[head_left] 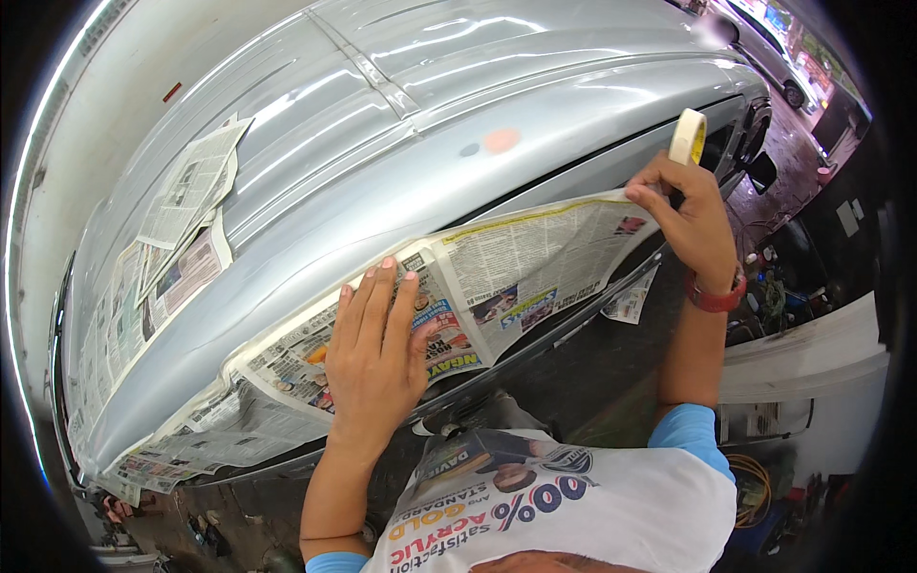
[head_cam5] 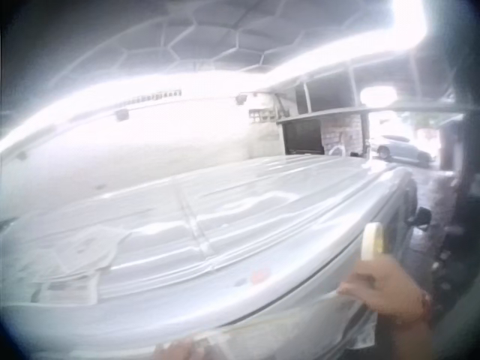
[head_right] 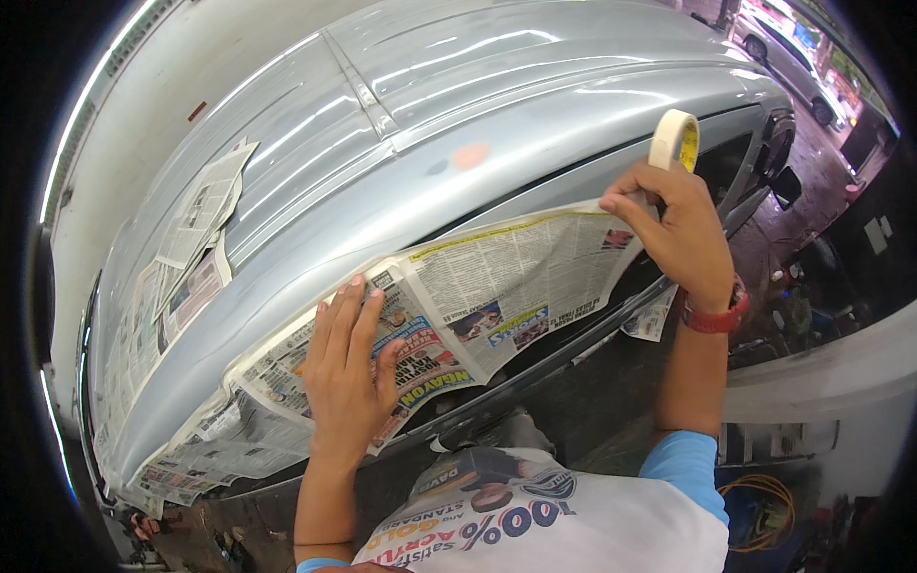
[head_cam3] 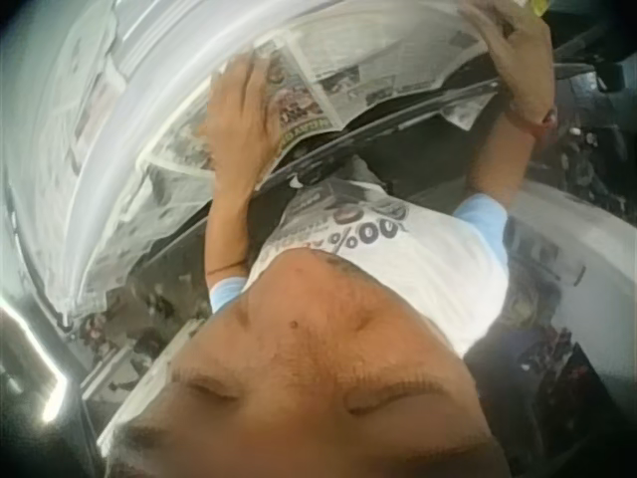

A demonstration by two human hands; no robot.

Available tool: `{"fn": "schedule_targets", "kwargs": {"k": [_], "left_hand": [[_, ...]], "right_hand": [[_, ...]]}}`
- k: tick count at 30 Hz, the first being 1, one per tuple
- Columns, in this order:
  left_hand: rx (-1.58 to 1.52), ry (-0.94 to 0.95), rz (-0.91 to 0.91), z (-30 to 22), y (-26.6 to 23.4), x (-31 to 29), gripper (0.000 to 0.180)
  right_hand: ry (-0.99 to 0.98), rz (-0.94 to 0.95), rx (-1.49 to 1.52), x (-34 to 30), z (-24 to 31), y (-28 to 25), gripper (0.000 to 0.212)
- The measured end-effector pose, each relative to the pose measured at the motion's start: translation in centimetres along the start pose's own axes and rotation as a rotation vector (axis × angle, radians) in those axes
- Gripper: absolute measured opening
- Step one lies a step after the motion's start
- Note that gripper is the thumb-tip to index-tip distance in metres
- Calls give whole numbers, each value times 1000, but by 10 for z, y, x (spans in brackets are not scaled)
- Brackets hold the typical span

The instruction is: The person tapes sheets of newspaper onto the hood of a silver car using masking tape. They smooth the paper and apply tape along the edges to secure the coverage.

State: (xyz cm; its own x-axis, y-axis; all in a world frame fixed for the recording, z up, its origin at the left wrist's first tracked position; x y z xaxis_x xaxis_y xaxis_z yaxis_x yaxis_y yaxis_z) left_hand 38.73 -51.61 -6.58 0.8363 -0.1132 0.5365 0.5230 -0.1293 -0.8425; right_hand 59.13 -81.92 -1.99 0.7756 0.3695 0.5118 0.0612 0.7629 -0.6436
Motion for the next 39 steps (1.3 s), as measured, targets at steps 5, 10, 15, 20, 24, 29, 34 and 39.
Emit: {"fn": "schedule_targets", "kwargs": {"k": [5,10,15,20,24,29,34,39], "left_hand": [[49,61,-82,6,8,-15,53],[119,113,-91,11,18,-18,49],[158,110,-101,-1,22,-6,44],[112,137,-58,-22,33,15,48],[100,196,-61,-42,49,36,50],[38,235,-39,-67,65,62,51],[29,275,-15,-90,79,84,51],[47,294,11,-102,95,95,49]], "right_hand": [[-138,23,70,-17,35,-21,11],[-70,-16,-78,0,9,-7,14],[-105,13,-77,29,-15,26,23],[-148,-35,-168,34,-13,31,22],[-151,-41,-176,34,-11,33,20],[-201,-64,-157,33,-12,31,21],[-282,-176,-237,31,-7,28,22],[-294,-212,-350,34,3,31,25]]}}
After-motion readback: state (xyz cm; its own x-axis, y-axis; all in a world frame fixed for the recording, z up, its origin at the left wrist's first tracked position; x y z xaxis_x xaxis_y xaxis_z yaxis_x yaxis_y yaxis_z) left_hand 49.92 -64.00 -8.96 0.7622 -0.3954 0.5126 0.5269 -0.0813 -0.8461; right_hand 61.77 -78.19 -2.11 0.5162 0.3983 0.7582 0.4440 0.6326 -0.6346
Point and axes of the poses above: each hand's wrist, its own x-axis towards the middle knuckle, its own y-axis out of the palm, z = x × y, the point moved 8 cm from there along x, towards the middle knuckle, and after that the axes turned 2 degrees about y, right-handed, at the moved point
